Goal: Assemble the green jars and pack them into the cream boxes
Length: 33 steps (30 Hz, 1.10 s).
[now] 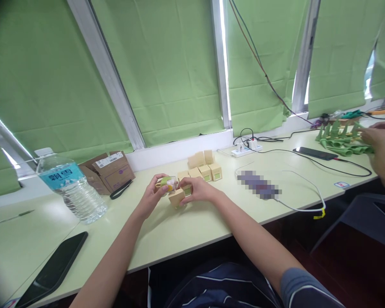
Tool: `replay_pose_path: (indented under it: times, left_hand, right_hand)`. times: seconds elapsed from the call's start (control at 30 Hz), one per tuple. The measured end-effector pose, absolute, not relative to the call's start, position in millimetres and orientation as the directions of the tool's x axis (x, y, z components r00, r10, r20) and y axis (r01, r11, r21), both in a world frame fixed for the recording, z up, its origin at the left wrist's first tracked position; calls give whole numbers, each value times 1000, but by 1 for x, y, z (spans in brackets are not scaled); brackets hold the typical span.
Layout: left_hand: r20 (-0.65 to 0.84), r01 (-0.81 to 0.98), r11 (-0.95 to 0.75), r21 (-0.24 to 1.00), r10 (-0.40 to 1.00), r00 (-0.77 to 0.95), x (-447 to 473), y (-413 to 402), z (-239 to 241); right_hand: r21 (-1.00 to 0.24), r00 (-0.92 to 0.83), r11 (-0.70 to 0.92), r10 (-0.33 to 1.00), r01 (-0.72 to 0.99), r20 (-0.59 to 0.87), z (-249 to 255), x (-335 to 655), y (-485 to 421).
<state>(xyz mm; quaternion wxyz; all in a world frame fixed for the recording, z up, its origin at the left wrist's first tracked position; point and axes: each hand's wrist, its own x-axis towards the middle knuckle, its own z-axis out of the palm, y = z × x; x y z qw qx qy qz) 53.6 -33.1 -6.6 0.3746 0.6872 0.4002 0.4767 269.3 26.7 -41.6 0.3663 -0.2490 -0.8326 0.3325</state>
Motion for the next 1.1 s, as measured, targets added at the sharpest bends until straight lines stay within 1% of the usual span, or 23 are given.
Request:
replay_pose_path:
  times: [0.27, 0.7, 0.93, 1.0, 1.1]
  left_hand:
    - [354, 296, -407, 864, 910, 216, 56, -33, -7]
    - [407, 232, -444, 865, 893, 191, 56, -36, -3]
    - [417, 259, -440, 860, 898, 141, 51, -30, -4]
    - [419, 288, -439, 851, 898, 132, 51, -28, -6]
    - [431, 378, -455, 806, 890, 153, 50, -26, -6]
  right_hand:
    - [-729, -603, 662, 657, 174, 452, -39, 270, 24]
    - [-721, -606, 667, 655, 185, 451, -41, 269, 25]
    - [-722, -604, 672, 648, 166, 464, -42, 270, 26]
    - [-719, -606, 675, 645, 165, 466, -41, 270, 26]
    - [-721, -608, 672, 646, 167, 461, -41, 270, 26]
